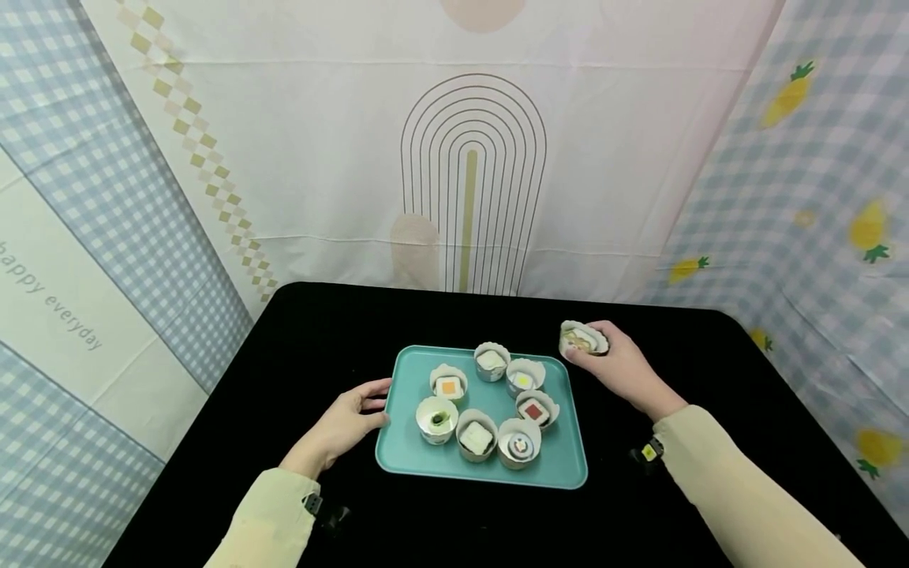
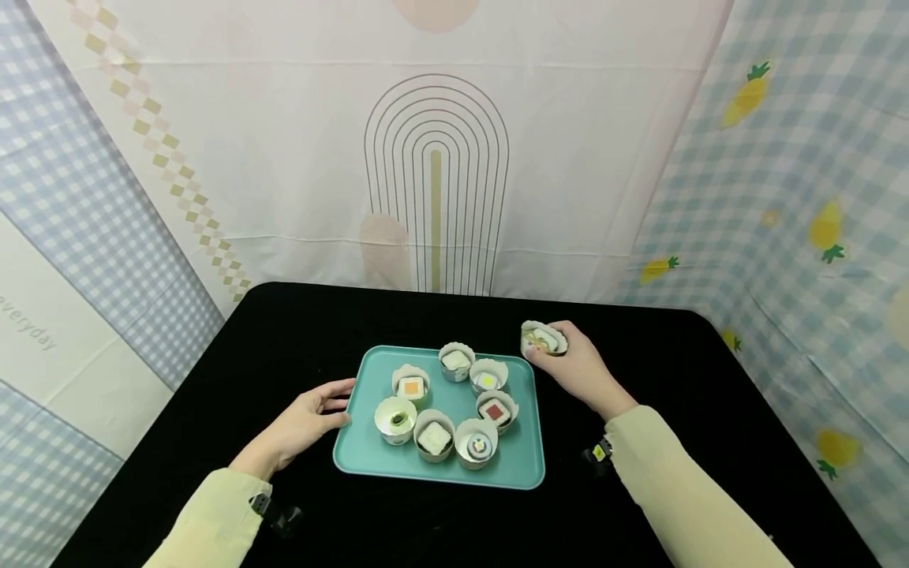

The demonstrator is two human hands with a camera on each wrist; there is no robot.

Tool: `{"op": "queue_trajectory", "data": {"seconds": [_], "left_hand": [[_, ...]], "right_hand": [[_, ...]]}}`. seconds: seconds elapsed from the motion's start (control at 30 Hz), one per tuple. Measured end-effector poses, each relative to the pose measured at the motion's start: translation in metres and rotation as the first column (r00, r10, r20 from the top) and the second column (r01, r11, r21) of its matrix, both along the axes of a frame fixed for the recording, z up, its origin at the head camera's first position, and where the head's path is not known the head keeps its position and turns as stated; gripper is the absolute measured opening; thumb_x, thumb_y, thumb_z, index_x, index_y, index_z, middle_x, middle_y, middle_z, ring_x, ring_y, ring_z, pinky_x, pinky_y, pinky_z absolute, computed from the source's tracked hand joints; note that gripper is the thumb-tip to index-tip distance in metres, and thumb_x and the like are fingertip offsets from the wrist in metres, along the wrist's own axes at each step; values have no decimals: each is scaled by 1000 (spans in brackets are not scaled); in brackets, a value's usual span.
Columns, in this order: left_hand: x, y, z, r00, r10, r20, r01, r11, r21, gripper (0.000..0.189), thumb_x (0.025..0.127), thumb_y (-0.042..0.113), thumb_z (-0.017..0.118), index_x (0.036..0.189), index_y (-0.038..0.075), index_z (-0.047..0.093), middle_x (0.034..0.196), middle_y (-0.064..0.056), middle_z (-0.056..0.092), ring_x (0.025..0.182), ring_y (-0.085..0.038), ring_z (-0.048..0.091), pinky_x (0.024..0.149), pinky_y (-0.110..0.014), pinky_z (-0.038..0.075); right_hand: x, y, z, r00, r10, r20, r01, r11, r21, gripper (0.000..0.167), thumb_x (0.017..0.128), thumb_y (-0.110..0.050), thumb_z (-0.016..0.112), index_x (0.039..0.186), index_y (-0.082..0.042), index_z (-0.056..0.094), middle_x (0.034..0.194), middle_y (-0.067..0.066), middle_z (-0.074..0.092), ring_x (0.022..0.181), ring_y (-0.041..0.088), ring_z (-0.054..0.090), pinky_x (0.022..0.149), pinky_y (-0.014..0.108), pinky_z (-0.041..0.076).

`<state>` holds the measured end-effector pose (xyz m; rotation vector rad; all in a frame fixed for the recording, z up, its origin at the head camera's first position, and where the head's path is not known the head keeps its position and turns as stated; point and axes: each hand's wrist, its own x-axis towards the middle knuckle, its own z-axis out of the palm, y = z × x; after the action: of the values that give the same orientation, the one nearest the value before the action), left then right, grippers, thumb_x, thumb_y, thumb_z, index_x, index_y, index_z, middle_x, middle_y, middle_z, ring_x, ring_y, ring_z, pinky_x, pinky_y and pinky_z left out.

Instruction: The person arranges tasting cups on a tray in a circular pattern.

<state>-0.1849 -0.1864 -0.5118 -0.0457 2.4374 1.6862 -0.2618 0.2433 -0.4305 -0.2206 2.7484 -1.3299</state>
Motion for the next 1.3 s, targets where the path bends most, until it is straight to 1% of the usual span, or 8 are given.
{"op": "queue_trajectory", "data": {"seconds": [0.27,0.47,0.6,0.77,0.87,1.0,1.13,1.3], "left_hand": [[1,-3,-1,1000,-2,9,2,1000,18,58,89,7,67,142,23,50,133,1,54,117,-20,54,92,-44,50],[1,-4,-3,1000,1,2,-1,1000,7,58,89,7,67,142,23,50,132,2,54,117,-20,54,92,-44,50],[2,-3,-2,1000,-3,6,3,1000,9,58,89,7,67,141,24,50,132,2,54,117,-20,54,92,-44,50],[2,-3,-1,1000,-28,3,28,999,24,58,89,7,66,143,22,49,134,1,53,118,-21,54,92,-44,50],[2,-4,0,999,-36,0,36,999,22,59,89,7,67,143,23,49,134,2,53,118,-20,53,93,-45,49],[2,-5,0,1000,-28,1,28,1000,13,58,89,8,67,143,24,49,134,3,53,118,-20,53,94,-46,49],[1,-4,0,1000,-27,-2,27,1000,9,58,90,8,66,143,24,49,134,2,52,118,-20,53,93,-46,49],[1,-3,0,1000,-26,2,26,1000,5,59,90,8,66,143,25,48,135,3,52,118,-19,54,94,-46,49]], "right_hand": [[-3,-53,11,987,158,-3,-158,987,-11,52,87,-42,72,125,-15,50,114,10,56,94,25,58,76,38,52],[-10,-95,17,969,246,-21,-245,968,54,47,86,-38,73,123,-18,51,111,7,56,90,23,58,74,37,53],[-15,-118,18,956,294,-4,-293,952,83,46,87,-38,72,124,-20,51,110,5,56,89,21,59,71,36,53],[-22,-139,14,955,294,24,-295,948,121,44,88,-38,71,123,-21,51,106,3,57,86,19,60,67,33,54],[-27,-147,9,959,282,20,-283,951,124,43,88,-37,71,123,-20,52,104,3,59,82,19,60,65,32,54],[-32,-155,3,958,285,2,-283,950,131,45,89,-37,69,127,-18,53,103,3,59,80,19,59,64,32,53],[-34,-162,-2,959,282,3,-279,947,160,49,90,-39,69,131,-18,52,105,1,59,83,18,58,68,33,52],[-33,-167,-4,963,270,10,-265,935,235,52,89,-42,68,134,-21,52,105,-1,60,95,24,50,78,39,44]]}}
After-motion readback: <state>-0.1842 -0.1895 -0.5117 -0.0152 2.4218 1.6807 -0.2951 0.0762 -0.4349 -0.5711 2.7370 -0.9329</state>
